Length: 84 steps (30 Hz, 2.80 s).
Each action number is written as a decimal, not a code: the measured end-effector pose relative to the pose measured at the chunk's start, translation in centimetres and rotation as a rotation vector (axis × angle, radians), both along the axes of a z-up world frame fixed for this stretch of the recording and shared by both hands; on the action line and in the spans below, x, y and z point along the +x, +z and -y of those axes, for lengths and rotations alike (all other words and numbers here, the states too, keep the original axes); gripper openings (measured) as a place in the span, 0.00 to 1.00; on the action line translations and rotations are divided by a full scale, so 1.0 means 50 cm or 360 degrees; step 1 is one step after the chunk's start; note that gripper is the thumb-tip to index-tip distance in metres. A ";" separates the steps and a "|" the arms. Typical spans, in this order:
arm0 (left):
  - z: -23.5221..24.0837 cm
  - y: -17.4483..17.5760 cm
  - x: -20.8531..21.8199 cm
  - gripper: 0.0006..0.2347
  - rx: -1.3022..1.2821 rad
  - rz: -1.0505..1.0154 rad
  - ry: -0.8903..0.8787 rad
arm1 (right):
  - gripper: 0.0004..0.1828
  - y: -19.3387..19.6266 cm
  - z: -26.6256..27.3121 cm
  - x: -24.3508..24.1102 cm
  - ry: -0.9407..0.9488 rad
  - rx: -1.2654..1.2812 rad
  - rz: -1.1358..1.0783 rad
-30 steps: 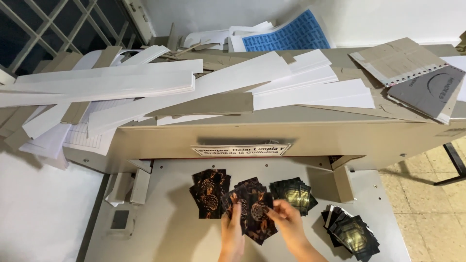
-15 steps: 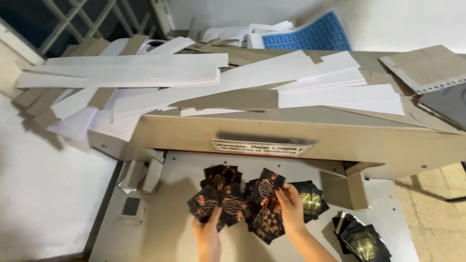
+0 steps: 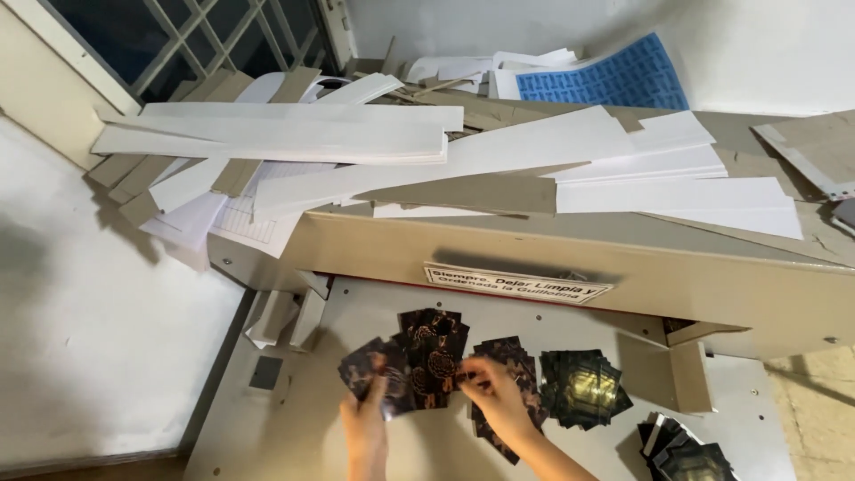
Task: Picking up printed cards from the floor and organizing them into sorted piles on a paper cutter machine.
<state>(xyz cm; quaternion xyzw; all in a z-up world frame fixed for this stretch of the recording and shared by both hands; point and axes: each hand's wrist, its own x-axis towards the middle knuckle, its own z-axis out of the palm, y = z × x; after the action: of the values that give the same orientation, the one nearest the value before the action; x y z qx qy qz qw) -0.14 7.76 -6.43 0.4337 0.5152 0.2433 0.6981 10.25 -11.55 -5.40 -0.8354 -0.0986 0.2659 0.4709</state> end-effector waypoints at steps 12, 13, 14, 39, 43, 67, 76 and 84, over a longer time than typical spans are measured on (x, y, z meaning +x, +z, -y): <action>0.115 0.257 0.045 0.33 -0.0852 -0.0173 0.0107 | 0.02 0.017 -0.032 0.001 -0.0503 0.0654 -0.0427; 0.110 0.239 0.041 0.28 -0.0773 -0.0045 0.0136 | 0.08 0.005 -0.028 0.011 -0.0492 0.0689 -0.0369; 0.105 0.221 0.037 0.24 -0.0691 0.0083 0.0163 | 0.13 -0.008 -0.026 0.020 -0.0483 0.0726 -0.0311; 0.057 0.151 0.000 0.19 -0.0909 0.0345 0.0153 | 0.18 0.039 -0.064 -0.016 -0.0397 0.0891 -0.0901; 0.039 0.078 -0.013 0.13 -0.0203 0.0205 0.0400 | 0.18 0.087 -0.062 -0.019 -0.0415 0.0633 -0.0942; 0.167 0.129 0.027 0.17 -0.0239 -0.0157 -0.0473 | 0.12 0.007 0.092 -0.032 -0.0474 0.0437 -0.0361; 0.303 -0.077 0.083 0.34 0.1511 -0.0833 -0.1078 | 0.36 -0.095 0.279 0.012 0.0064 -0.0697 0.0349; 0.330 -0.133 0.071 0.34 0.2608 -0.0373 -0.2142 | 0.40 -0.111 0.584 -0.047 -0.0762 -0.1371 0.1630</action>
<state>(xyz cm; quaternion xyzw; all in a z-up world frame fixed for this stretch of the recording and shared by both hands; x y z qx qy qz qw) 3.43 -8.73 -13.07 0.9869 -0.0873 0.0367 0.1303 7.89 -40.77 -10.95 -0.9659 -0.0073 -0.2558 0.0387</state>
